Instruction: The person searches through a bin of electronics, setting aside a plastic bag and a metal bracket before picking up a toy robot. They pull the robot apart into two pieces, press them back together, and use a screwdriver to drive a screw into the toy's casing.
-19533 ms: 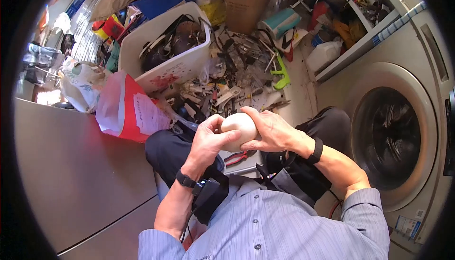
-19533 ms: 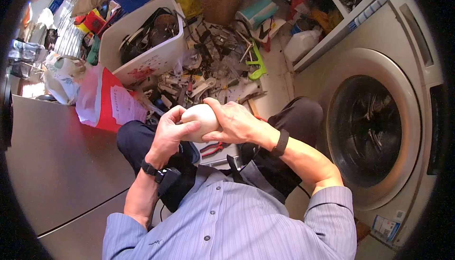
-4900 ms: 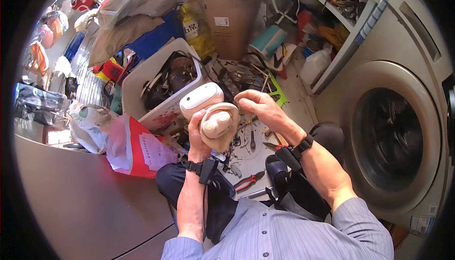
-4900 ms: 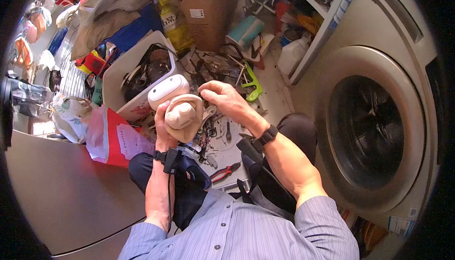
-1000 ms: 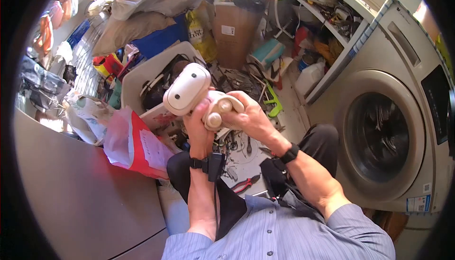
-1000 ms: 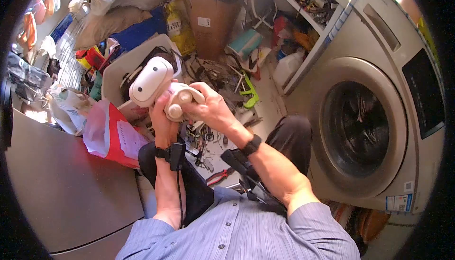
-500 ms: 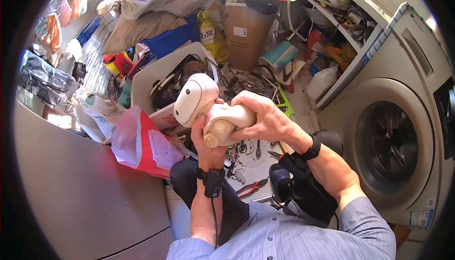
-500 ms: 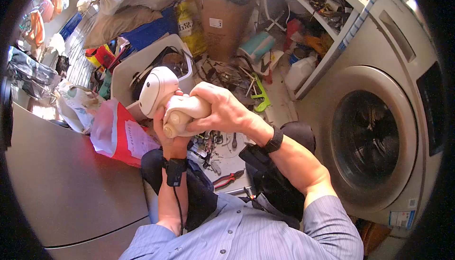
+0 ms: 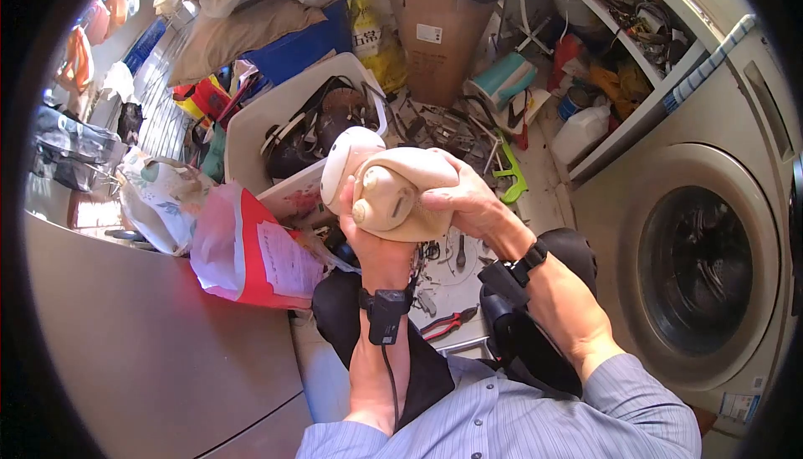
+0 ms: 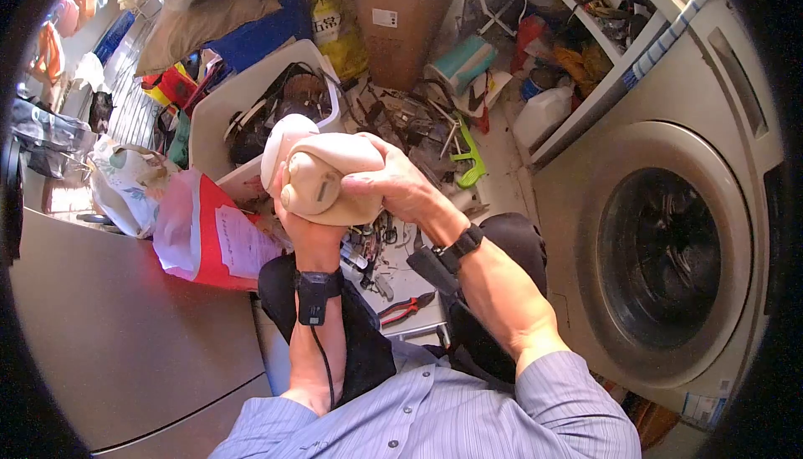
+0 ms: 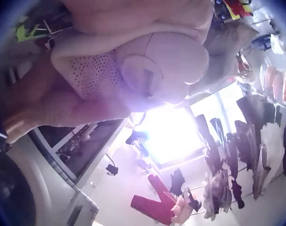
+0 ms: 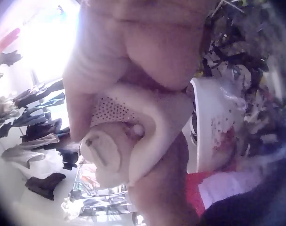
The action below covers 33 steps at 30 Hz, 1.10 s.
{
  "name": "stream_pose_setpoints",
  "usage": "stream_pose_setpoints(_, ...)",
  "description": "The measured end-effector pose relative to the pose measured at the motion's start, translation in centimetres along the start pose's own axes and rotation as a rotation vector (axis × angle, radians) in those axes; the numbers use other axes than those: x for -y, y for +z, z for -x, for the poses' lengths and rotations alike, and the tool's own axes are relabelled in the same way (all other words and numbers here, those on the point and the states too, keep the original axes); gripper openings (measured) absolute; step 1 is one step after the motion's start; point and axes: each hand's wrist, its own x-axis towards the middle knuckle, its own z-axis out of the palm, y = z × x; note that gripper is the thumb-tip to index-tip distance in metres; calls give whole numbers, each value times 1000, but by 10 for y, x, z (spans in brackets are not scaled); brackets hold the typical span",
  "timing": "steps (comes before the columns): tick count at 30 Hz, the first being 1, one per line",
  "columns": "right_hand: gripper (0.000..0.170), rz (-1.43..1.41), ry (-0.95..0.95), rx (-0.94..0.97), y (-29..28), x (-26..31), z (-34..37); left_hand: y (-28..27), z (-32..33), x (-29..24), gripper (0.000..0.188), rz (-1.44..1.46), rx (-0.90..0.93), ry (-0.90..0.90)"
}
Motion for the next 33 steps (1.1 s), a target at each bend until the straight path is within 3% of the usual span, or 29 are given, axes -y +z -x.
stream_pose_setpoints(7,73,129,-52,-14,-3,-13,-18,-23,-11,-7,53,11,-46,42)
stream_pose_setpoints(13,63,1,0,5,-5,-19,-21,-31,-13,-4,52,0,-64,44)
stream_pose_setpoints(18,55,59,-50,-43,-1,-21,-20,-37,-20,-3,49,4,-119,44)
stream_pose_setpoints(20,53,94,-87,-69,4,-22,-21,-40,-31,-6,45,-6,14,100)
stream_pose_setpoints(22,48,441,-168,-251,16,-25,-11,-44,-38,-12,43,-38,-75,135)
stream_pose_setpoints(24,36,500,-280,-398,25,-35,-7,-36,-40,-9,41,-70,-160,166)
stream_pose_setpoints(27,31,604,-297,-472,37,-27,14,-24,-31,-4,31,-214,-172,206)
stream_pose_setpoints(28,31,716,-391,-465,37,-24,21,-28,-36,-1,31,-218,-159,203)
stream_pose_setpoints(29,31,830,-482,-459,36,-21,29,-34,-38,2,30,-616,-117,438)
stream_pose_setpoints(30,29,1009,-563,-336,44,-7,43,-39,-36,3,29,-1012,-72,673)
stream_pose_setpoints(31,32,1040,-559,-329,42,-6,52,-27,-27,-12,27,-763,-111,352)
stream_pose_setpoints(32,34,1069,-548,-323,38,-6,60,-36,-40,-11,26,-695,-180,489)
stream_pose_setpoints(33,39,1115,-491,-380,34,-4,64,-34,-31,-13,28,-633,-86,420)
